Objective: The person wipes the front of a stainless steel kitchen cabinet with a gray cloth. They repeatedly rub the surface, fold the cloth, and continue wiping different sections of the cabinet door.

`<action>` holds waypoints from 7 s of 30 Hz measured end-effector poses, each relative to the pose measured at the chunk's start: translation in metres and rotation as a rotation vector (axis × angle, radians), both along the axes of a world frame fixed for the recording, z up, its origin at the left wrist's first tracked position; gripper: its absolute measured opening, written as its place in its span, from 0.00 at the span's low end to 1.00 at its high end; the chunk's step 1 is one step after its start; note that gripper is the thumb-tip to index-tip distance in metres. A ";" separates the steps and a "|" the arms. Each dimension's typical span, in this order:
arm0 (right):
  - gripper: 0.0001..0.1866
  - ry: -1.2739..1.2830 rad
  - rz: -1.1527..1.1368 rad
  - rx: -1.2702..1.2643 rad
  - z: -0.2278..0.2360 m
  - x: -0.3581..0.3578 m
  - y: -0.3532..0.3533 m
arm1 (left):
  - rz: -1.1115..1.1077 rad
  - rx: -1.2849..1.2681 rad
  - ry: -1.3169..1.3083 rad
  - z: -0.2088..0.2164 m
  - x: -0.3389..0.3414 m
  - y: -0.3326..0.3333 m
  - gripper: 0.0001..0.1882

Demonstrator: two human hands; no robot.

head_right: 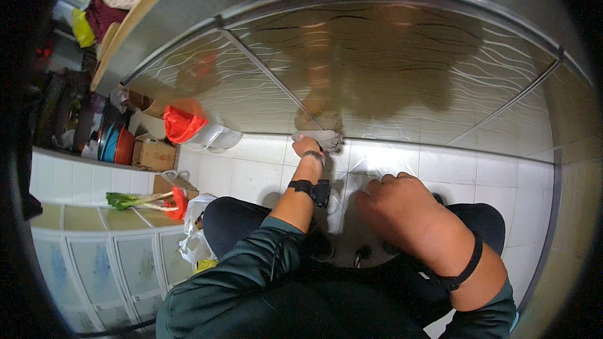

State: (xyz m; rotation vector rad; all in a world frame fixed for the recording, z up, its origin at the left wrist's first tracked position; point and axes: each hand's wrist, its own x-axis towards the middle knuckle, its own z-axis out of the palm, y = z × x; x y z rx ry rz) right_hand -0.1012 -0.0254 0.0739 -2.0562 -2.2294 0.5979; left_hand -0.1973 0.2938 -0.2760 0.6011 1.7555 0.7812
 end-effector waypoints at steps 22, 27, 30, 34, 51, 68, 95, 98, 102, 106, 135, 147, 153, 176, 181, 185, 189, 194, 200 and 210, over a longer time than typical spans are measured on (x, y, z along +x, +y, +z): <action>0.21 -0.112 0.033 -0.094 -0.011 -0.009 0.000 | -0.448 0.864 -0.667 0.371 -0.059 -0.003 0.12; 0.21 -0.085 0.034 -0.090 -0.013 -0.007 -0.001 | -0.420 0.911 -0.841 0.402 -0.077 0.010 0.07; 0.18 -0.054 0.039 -0.029 -0.016 -0.007 -0.002 | -0.464 0.936 -0.931 0.406 -0.083 0.007 0.08; 0.12 -0.007 0.022 0.083 -0.018 -0.007 -0.004 | -0.462 0.831 -0.959 0.407 -0.081 0.007 0.07; 0.22 -0.067 0.021 -0.105 -0.004 -0.004 0.004 | -0.397 1.318 -0.401 0.399 -0.063 0.028 0.16; 0.20 -0.046 0.037 -0.070 -0.004 -0.002 0.001 | -0.327 1.772 0.209 0.400 -0.025 0.013 0.08; 0.20 -0.059 0.034 0.032 -0.006 0.000 -0.003 | -0.185 1.688 0.254 0.401 -0.023 0.030 0.07; 0.19 -0.055 0.017 -0.011 -0.007 0.002 -0.009 | -0.045 1.491 0.176 0.413 -0.035 0.054 0.02; 0.20 -0.086 0.029 -0.028 -0.010 0.002 -0.007 | -0.158 1.724 0.377 0.404 -0.029 0.034 0.05; 0.20 -0.064 0.054 0.016 -0.010 0.002 -0.005 | -0.213 1.734 0.216 0.399 -0.018 0.021 0.07; 0.22 -0.075 -0.022 -0.035 0.008 0.008 -0.030 | 0.240 1.171 -0.250 0.385 -0.095 0.107 0.18; 0.19 -0.067 0.001 -0.040 0.005 0.004 -0.027 | 0.124 1.475 0.107 0.391 -0.071 0.111 0.18; 0.19 -0.069 0.016 -0.021 0.004 0.003 -0.025 | 0.035 1.639 0.231 0.393 -0.048 0.064 0.16; 0.25 -0.081 0.041 -0.102 0.007 -0.006 0.001 | 0.003 1.672 0.280 0.374 -0.075 0.095 0.22; 0.24 -0.079 0.052 -0.105 0.004 -0.007 0.007 | 0.344 1.390 0.302 0.357 -0.134 0.187 0.17; 0.24 -0.080 0.042 -0.137 0.001 -0.007 0.008 | 0.430 1.284 0.018 0.334 -0.174 0.216 0.15; 0.24 -0.097 0.029 -0.123 -0.001 -0.008 0.013 | 0.295 1.252 -0.174 0.330 -0.170 0.220 0.17; 0.24 -0.061 0.052 -0.090 -0.002 -0.010 0.018 | 0.305 1.236 -0.052 0.334 -0.138 0.196 0.19; 0.24 -0.075 0.054 -0.105 0.001 -0.011 0.016 | 0.139 1.280 0.214 0.335 -0.107 0.127 0.21; 0.19 -0.083 0.056 -0.106 0.002 -0.016 0.015 | -0.380 1.379 -0.066 0.307 -0.027 -0.020 0.19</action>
